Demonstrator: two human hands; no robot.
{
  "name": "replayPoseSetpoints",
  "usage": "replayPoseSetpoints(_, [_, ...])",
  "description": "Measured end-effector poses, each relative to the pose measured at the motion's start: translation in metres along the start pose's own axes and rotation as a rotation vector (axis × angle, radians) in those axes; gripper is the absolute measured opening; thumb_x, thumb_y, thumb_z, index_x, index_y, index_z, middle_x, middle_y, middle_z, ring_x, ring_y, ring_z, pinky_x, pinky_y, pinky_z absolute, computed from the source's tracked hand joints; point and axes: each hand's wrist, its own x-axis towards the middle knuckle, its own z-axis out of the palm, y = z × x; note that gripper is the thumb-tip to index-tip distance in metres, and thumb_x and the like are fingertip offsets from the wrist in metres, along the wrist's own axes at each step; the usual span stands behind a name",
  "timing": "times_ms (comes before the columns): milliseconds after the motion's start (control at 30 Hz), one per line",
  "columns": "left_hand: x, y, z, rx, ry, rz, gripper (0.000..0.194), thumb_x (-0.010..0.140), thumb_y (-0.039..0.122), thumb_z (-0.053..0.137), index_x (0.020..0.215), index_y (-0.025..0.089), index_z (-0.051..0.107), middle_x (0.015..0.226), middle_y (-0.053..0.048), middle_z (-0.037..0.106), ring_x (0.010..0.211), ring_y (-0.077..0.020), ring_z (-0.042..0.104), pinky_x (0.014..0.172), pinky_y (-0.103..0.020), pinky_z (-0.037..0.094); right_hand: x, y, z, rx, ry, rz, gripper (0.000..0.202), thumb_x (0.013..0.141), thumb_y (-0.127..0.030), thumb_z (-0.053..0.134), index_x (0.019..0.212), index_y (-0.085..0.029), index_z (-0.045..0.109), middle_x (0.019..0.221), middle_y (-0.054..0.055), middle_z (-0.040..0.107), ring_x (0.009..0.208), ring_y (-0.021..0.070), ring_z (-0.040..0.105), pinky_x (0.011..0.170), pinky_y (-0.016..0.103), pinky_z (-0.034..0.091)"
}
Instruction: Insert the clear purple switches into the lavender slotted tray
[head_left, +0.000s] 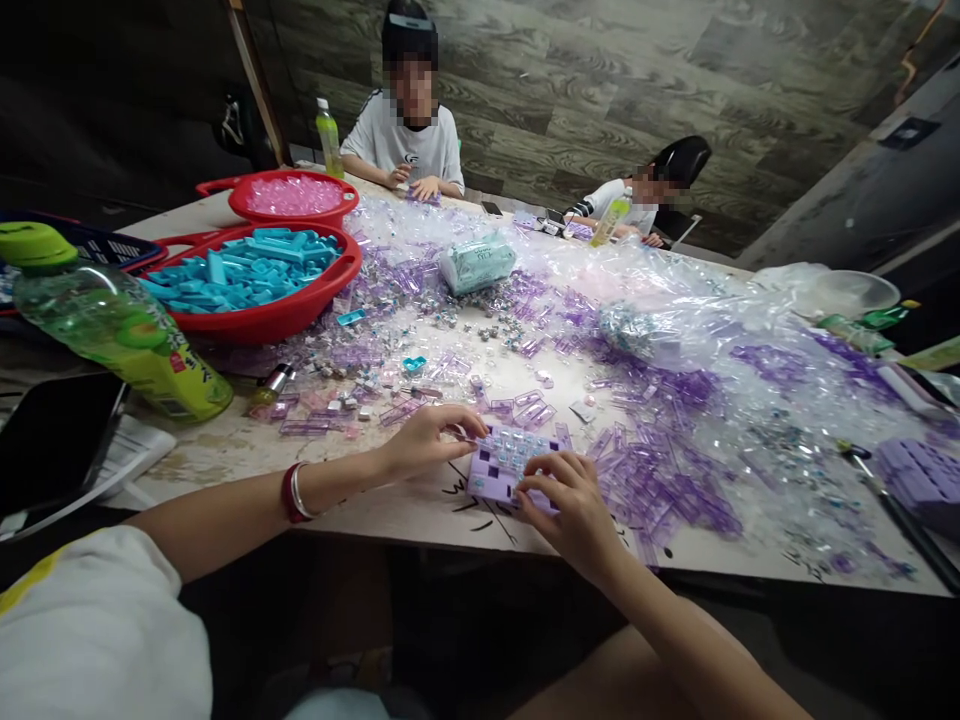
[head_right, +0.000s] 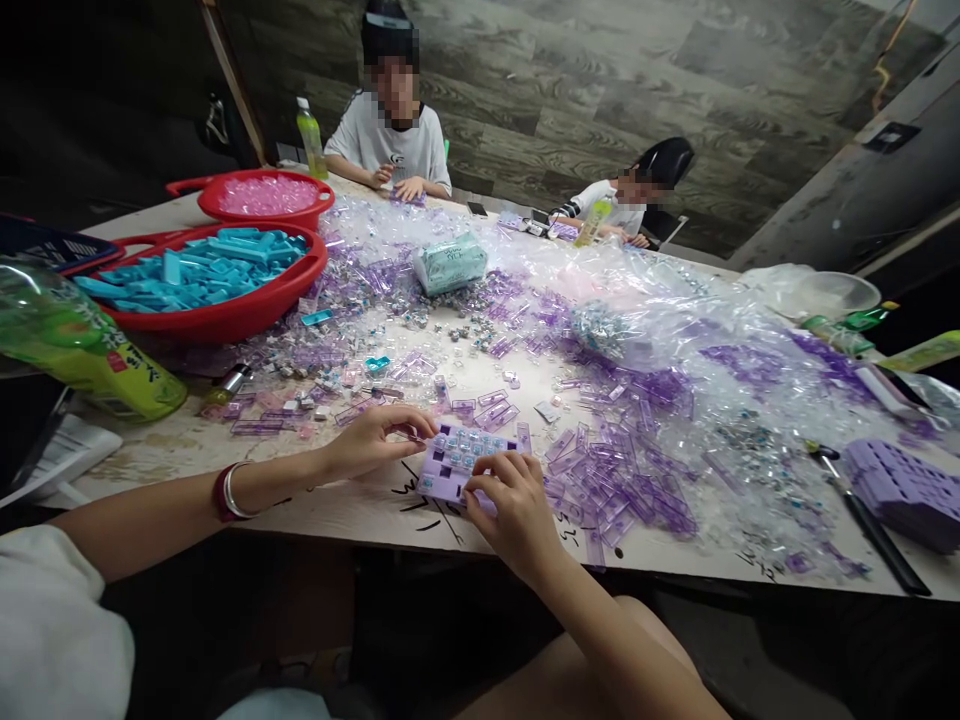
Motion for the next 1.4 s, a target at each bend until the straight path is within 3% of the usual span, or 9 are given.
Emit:
replayPoseSetpoints(400, [-0.001, 0.001, 0.001, -0.018, -0.025, 0.002, 0.012, 0.080, 0.016, 0.063, 0.091, 0.013, 0.066, 0.099, -0.007, 0.066, 0.089, -0.0144, 0.062, 0.080, -0.026, 0.052, -0.002, 0.002, 0.010, 0.028, 0.023, 0.061, 0.012, 0.084, -0.022, 0.058, 0.074, -0.023, 0.064, 0.085, 0.002, 0.064, 0.086, 0.0190, 0.056, 0.084, 0.037, 0.034])
replayPoseSetpoints(633, [-0.002, 0.002, 0.002, -0.036, -0.039, 0.007, 0.012, 0.080, 0.015, 0.062, 0.091, 0.013, 0.066, 0.098, -0.007, 0.066, 0.090, -0.0150, 0.062, 0.079, -0.027, 0.052, -0.002, 0.006, 0.008, 0.064, 0.001, 0.041, 0.013, 0.086, -0.022, 0.057, 0.074, -0.022, 0.063, 0.085, 0.000, 0.064, 0.087, 0.0181, 0.057, 0.088, 0.039, 0.025])
replayPoseSetpoints(1000, [-0.002, 0.003, 0.002, -0.038, -0.032, -0.011, 0.012, 0.079, 0.015, 0.062, 0.090, 0.013, 0.067, 0.098, -0.007, 0.066, 0.090, -0.0162, 0.062, 0.081, -0.029, 0.051, 0.011, -0.002, -0.005, -0.145, -0.169, -0.084, 0.010, 0.085, -0.018, 0.056, 0.077, -0.022, 0.061, 0.090, -0.001, 0.065, 0.098, 0.0187, 0.057, 0.095, 0.039, 0.020])
replayPoseSetpoints(1400, [-0.003, 0.006, 0.004, -0.037, -0.045, -0.013, 0.013, 0.078, 0.016, 0.064, 0.090, 0.012, 0.067, 0.094, -0.008, 0.067, 0.086, -0.0157, 0.062, 0.080, -0.030, 0.053, 0.014, -0.004, -0.007, -0.112, -0.198, -0.075, 0.010, 0.085, -0.018, 0.059, 0.076, -0.023, 0.062, 0.088, -0.001, 0.064, 0.099, 0.0186, 0.056, 0.098, 0.041, 0.017])
